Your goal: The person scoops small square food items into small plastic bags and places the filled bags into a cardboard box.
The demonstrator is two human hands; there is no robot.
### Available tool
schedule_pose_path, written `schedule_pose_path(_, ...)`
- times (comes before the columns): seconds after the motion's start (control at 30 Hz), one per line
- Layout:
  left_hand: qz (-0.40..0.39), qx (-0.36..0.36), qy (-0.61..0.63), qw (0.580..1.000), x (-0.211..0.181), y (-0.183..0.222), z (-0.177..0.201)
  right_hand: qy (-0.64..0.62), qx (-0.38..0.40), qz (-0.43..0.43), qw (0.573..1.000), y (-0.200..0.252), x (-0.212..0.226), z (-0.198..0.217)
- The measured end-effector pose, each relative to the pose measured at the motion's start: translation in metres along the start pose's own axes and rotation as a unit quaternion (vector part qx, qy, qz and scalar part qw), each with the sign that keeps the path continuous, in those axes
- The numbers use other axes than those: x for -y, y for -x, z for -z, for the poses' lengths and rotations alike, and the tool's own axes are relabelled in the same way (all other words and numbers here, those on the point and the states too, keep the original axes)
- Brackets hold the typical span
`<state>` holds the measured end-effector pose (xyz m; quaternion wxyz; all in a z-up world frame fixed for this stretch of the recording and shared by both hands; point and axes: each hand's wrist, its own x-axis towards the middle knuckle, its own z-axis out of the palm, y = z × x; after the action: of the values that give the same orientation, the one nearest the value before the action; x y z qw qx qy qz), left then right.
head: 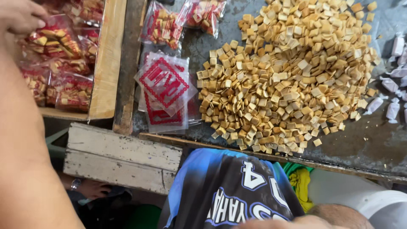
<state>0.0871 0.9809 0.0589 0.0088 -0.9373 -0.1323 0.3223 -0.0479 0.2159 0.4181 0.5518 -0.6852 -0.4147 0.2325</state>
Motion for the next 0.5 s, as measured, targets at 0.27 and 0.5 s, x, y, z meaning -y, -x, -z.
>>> schedule_pose_path(0.27,0.255,0.118,0.098,0.955,-0.275,0.189,0.101,0.098,0.037,-0.027,0.994,0.030,-0.059,0.006)
schedule_pose_path(0.5,0.179,0.159,-0.005,0.971,-0.240,0.165,0.046,-0.033,0.224,-0.352,0.908,0.152,-0.181,-0.001)
